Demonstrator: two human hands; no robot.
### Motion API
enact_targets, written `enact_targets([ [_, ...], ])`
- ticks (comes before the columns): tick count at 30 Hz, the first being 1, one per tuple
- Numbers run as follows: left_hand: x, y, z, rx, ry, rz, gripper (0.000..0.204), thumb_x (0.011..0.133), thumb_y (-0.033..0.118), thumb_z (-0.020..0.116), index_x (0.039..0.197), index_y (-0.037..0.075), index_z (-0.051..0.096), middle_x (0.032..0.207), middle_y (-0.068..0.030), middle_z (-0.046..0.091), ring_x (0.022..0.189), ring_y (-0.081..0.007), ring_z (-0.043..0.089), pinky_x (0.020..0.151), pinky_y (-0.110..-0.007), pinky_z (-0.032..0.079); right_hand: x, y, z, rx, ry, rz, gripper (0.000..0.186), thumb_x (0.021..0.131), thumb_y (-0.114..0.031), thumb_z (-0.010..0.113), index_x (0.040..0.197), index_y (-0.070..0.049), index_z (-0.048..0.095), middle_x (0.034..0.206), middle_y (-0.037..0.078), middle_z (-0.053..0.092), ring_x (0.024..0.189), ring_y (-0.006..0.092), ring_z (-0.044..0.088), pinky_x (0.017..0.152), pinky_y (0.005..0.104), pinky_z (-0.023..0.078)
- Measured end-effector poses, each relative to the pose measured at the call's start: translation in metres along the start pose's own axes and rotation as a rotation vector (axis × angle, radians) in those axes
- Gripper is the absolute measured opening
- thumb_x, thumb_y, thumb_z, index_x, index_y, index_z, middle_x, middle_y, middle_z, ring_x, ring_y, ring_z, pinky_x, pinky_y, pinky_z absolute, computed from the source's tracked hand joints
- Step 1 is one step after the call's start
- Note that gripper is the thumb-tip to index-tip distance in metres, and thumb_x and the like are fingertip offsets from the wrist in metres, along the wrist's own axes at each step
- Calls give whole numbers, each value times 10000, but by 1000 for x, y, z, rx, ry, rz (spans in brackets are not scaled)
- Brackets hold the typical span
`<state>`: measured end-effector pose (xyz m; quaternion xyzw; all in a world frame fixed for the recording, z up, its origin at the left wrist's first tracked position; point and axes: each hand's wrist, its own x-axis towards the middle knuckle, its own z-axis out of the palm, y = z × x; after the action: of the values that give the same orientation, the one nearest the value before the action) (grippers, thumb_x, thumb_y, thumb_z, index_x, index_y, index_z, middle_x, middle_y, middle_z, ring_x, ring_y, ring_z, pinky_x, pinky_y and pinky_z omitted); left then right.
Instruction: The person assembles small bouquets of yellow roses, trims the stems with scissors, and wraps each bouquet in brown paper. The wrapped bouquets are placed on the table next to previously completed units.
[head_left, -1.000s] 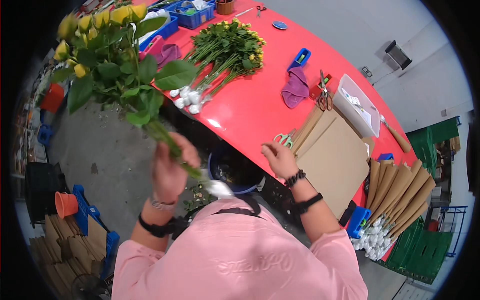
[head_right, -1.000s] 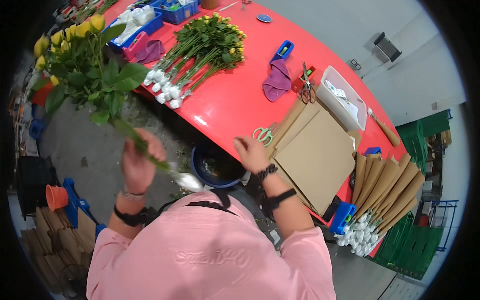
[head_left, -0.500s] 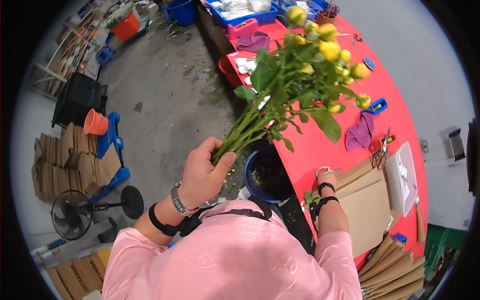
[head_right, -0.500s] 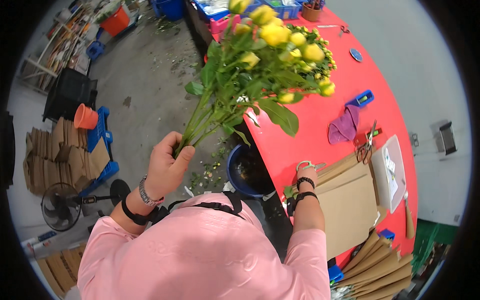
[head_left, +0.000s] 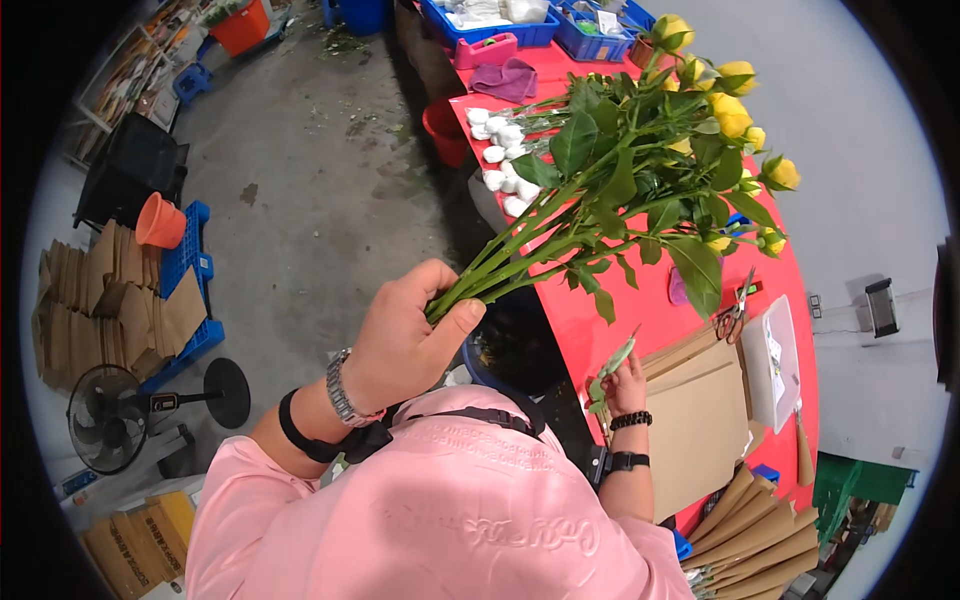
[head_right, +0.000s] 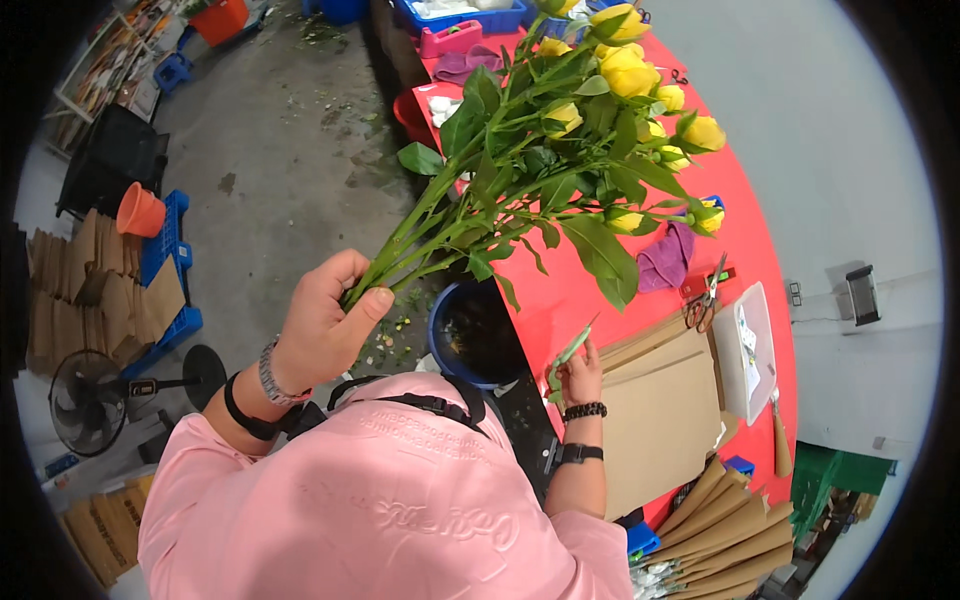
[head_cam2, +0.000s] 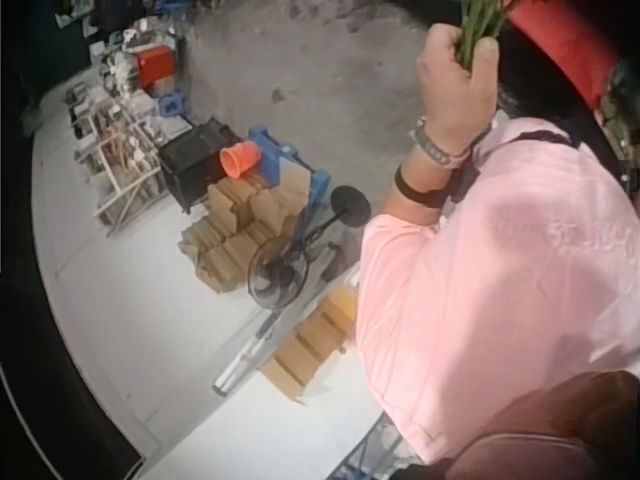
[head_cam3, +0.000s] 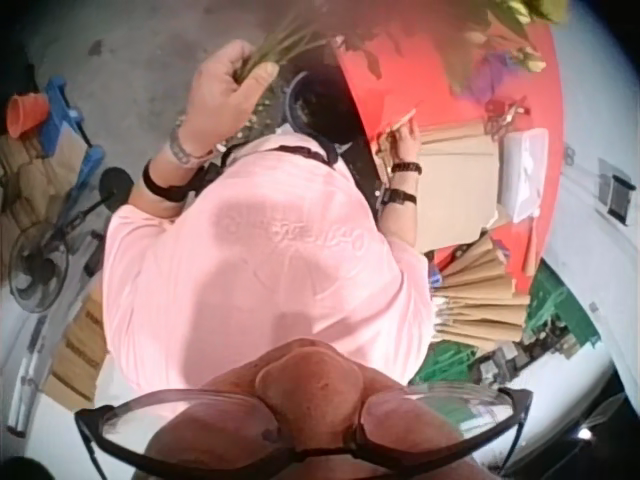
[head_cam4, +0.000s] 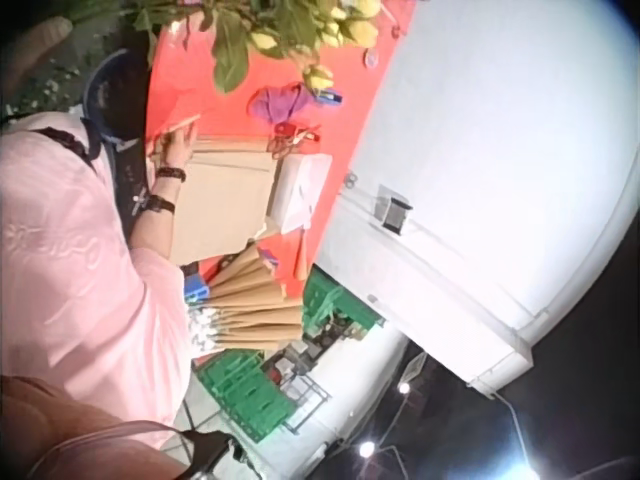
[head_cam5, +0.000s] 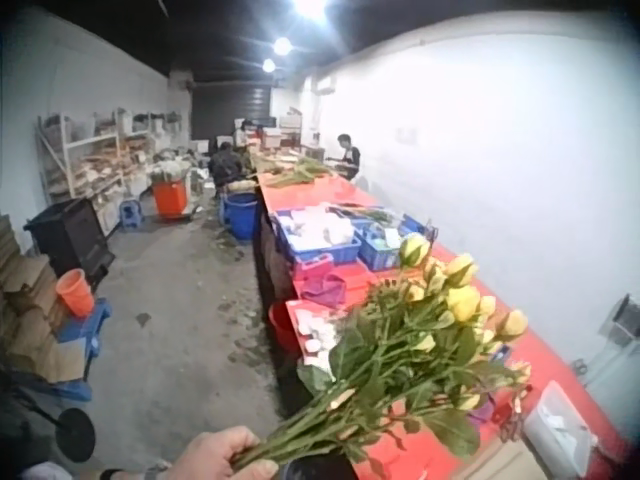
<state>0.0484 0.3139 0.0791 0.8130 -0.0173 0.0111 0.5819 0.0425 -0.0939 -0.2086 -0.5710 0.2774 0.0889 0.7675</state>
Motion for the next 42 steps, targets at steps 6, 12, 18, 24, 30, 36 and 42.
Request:
enact_targets([
  [6,0,-7,-10,-64,-89,8,196,960,138,698,951,-35,606,667,-49,564,615,-93,458,551,-310,397,-73,-24,28,146,-115,-28,396,967,-102,630,1340,-72,503,893,91,691,671,166,647,556,265,507],
  [12,-3,-12,-26,-85,-154,14,181,949,120,705,946,-30,603,671,-49,571,622,-94,458,555,-305,398,-105,-18,30,154,-76,-79,475,947,-71,631,1399,-88,486,973,82,694,740,167,669,587,268,519],
  [18,-10,-14,-38,-19,-148,131,186,931,115,714,934,-26,593,662,-82,588,597,-120,471,551,-314,412,-124,0,29,178,-73,-64,546,959,-68,623,1473,-94,440,991,66,689,782,162,676,602,273,529],
  [24,-14,-23,-45,-5,-152,193,191,924,118,718,930,-24,591,651,-98,593,574,-137,503,545,-321,425,-137,5,37,170,-25,-86,524,969,-70,619,1466,-83,458,975,52,675,778,152,667,603,269,525],
  [30,-17,-30,-51,-14,-181,215,190,932,127,713,928,-20,594,650,-91,594,572,-135,507,541,-316,423,-144,1,46,174,-38,-105,483,967,-67,619,1431,-83,486,965,44,671,765,142,663,606,270,525],
  [36,-22,-43,-56,-103,-239,174,348,979,326,713,928,7,583,659,19,504,616,-59,418,541,-259,345,-146,3,45,154,-15,-90,435,958,-59,636,1378,-73,526,972,48,673,754,151,663,603,274,527],
  [42,-22,-56,-59,-156,-314,170,352,983,328,702,920,4,580,649,12,492,596,-63,419,528,-261,349,-138,12,40,111,11,-134,473,991,-140,640,1439,-144,489,993,50,693,790,161,666,644,287,516],
])
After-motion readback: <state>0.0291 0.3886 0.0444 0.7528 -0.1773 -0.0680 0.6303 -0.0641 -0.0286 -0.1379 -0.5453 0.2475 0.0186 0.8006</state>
